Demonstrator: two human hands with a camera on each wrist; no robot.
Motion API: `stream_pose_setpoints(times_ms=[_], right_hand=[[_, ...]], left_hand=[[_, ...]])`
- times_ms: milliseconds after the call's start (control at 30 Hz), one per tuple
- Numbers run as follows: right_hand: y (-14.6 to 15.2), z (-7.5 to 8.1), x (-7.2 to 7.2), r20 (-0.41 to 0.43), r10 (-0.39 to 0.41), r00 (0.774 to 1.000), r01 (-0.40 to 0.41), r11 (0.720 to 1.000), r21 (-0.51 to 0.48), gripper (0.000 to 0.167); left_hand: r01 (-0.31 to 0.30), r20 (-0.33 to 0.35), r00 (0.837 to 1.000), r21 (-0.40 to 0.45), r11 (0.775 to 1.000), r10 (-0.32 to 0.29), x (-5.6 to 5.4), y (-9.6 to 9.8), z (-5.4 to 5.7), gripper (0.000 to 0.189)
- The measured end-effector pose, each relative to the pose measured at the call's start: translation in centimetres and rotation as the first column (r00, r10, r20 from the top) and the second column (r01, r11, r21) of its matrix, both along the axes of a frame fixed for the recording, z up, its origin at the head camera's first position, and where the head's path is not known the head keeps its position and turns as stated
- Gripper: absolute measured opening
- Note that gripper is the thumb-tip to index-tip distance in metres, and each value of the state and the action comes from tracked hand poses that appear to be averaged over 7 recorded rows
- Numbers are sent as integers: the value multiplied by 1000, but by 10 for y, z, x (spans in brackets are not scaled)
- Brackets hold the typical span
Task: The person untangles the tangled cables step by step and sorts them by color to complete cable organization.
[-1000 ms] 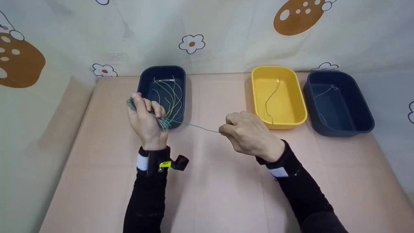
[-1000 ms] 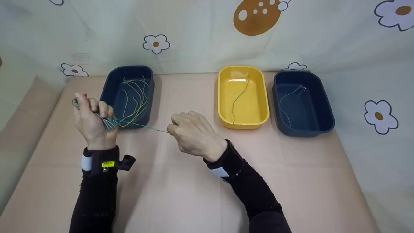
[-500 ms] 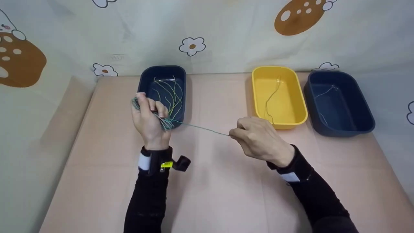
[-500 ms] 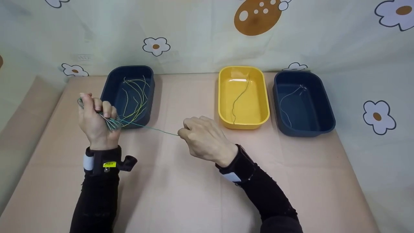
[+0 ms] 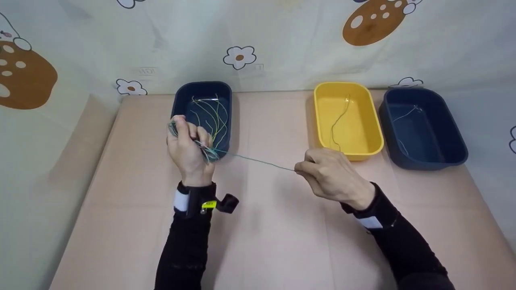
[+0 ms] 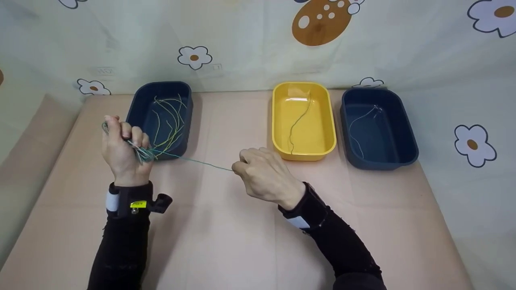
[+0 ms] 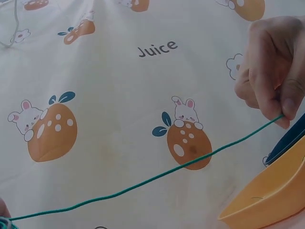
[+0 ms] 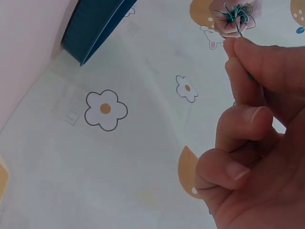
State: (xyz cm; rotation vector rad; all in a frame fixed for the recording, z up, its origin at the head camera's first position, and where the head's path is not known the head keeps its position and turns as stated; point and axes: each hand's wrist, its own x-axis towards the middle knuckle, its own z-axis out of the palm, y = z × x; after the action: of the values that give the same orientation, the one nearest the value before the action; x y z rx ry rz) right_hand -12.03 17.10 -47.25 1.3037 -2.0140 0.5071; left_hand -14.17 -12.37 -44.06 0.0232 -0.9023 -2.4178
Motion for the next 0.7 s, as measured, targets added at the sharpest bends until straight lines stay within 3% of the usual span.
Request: stream_pose_setpoints(times_ms=[233, 367, 433, 533, 700], right_hand=[[10, -4, 4, -15, -46, 999, 46, 999, 1, 19], [16, -1, 6, -29, -60, 998, 60, 998, -4, 19], [18, 1, 8, -38, -64, 997, 64, 998, -8, 19], [21, 4, 9, -56, -71, 996, 70, 997, -15, 18], [25, 10, 11, -66, -89, 994, 84, 994, -66, 19]], left_hand=[[-61, -2, 998, -92, 994, 61, -1, 2, -6, 20], [-117, -27, 993, -208, 971, 114, -2, 5, -9, 17], [-158, -67, 987, -292, 943, 145, -2, 7, -11, 16], [-212, -137, 976, -418, 883, 169, -1, 9, -15, 16], [-186, -145, 981, -566, 803, 125, -1, 7, -18, 15]])
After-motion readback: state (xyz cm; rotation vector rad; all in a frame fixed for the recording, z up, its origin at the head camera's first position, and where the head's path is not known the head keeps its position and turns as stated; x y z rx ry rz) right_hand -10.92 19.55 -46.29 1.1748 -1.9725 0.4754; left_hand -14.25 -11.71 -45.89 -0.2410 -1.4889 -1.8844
